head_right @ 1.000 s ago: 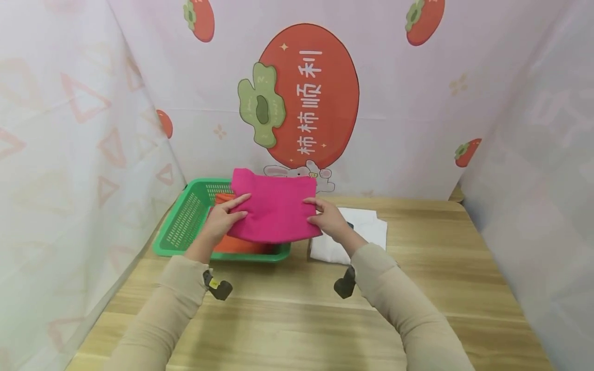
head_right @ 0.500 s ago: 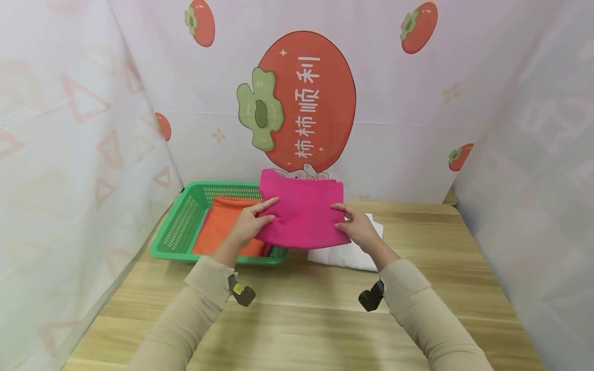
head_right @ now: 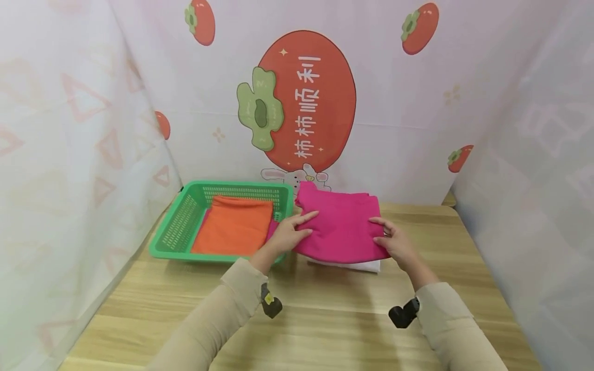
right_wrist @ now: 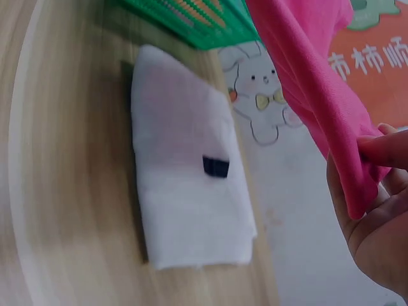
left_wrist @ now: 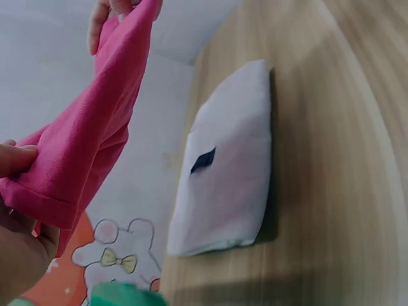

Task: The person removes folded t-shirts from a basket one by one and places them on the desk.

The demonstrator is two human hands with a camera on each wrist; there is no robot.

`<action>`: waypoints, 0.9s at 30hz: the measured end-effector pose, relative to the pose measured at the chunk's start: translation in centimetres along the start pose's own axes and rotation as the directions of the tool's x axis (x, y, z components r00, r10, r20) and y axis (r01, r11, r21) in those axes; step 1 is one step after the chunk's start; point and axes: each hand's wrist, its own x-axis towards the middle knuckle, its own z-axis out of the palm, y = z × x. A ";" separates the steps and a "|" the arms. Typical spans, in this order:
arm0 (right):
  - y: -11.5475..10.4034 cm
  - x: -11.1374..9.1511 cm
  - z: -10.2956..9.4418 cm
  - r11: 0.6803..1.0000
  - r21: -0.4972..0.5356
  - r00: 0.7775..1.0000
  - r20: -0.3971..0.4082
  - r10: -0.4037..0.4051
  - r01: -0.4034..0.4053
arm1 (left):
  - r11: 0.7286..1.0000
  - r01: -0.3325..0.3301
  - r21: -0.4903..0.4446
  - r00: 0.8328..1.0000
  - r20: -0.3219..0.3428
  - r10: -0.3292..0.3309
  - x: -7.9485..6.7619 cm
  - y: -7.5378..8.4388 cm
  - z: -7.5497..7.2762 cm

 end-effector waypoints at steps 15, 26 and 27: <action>3.7 -2.5 -4.6 0.977 -0.147 0.983 -0.126 0.134 -0.152 | 0.983 0.034 0.183 0.997 0.059 -0.046 2.2 1.2 7.5; 5.4 -3.7 -7.4 0.939 -0.254 0.965 -0.179 0.190 -0.232 | 0.984 0.085 0.160 0.984 0.140 -0.108 4.3 2.6 11.4; 5.6 -3.9 -7.7 0.937 -0.261 0.964 -0.186 0.189 -0.234 | 0.983 0.082 0.164 0.984 0.144 -0.106 4.4 2.7 11.8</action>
